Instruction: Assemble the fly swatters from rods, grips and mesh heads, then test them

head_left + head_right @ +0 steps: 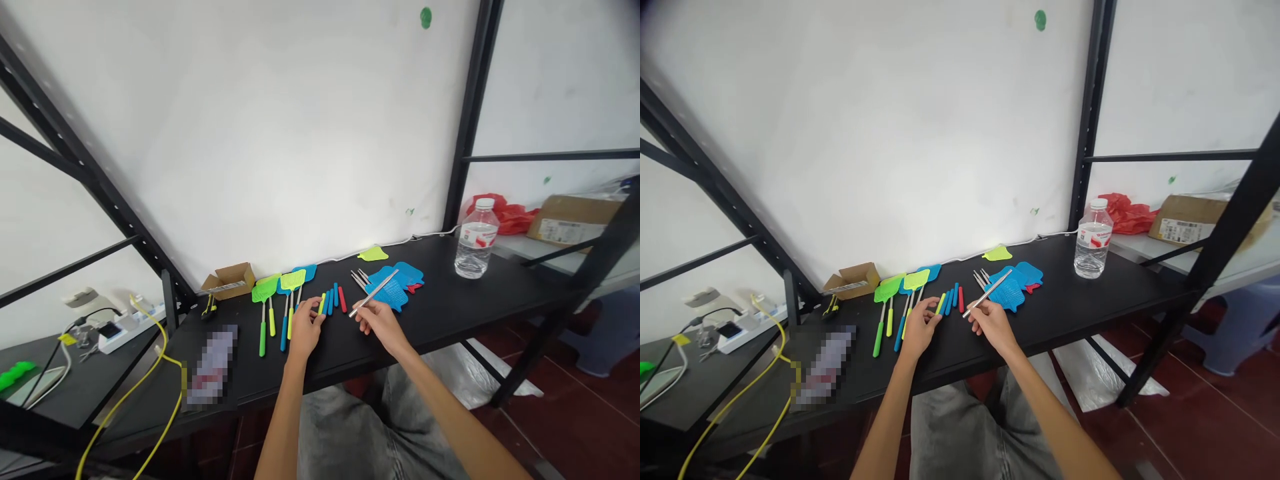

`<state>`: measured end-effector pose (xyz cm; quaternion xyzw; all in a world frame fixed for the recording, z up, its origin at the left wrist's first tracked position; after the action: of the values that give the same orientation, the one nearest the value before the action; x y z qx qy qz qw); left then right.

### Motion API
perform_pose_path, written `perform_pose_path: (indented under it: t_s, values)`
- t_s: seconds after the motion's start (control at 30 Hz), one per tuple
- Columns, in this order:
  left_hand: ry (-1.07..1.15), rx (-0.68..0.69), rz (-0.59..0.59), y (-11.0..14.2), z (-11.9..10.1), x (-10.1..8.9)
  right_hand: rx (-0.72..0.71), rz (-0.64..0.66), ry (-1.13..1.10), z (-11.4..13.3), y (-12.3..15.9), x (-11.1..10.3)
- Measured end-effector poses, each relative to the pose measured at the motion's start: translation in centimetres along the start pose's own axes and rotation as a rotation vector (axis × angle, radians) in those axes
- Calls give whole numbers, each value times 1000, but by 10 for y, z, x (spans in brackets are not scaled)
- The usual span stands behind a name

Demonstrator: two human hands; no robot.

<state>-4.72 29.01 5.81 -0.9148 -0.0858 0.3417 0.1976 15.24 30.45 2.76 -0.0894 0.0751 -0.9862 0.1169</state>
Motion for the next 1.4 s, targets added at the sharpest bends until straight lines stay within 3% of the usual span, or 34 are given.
perform_pose_path:
  t_s: [0.57, 0.73, 1.13, 1.4]
  values:
    - [-21, -15, -38, 0, 1, -5, -20, -37, 72, 5, 4, -4]
    - [-25, -26, -79, 1, 1, -10, -64, -50, -52, 2, 2, -6]
    - [-66, 43, -70, 4, -21, -16, -76, -66, -129, 16, 12, -3]
    - [-49, 23, -77, 5, -20, -16, -34, -104, -91, 14, 11, -5]
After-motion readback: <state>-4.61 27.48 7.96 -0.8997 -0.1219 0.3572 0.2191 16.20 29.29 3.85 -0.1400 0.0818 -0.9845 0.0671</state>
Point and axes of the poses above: each hand's wrist, its own y-axis away from the middle knuckle, its own x-axis out of the palm, z = x × y, the point moved 9 cm from there along -y, towards the middle knuckle, and after that the axes turned 3 degrees about z, right-handed, at the moved point
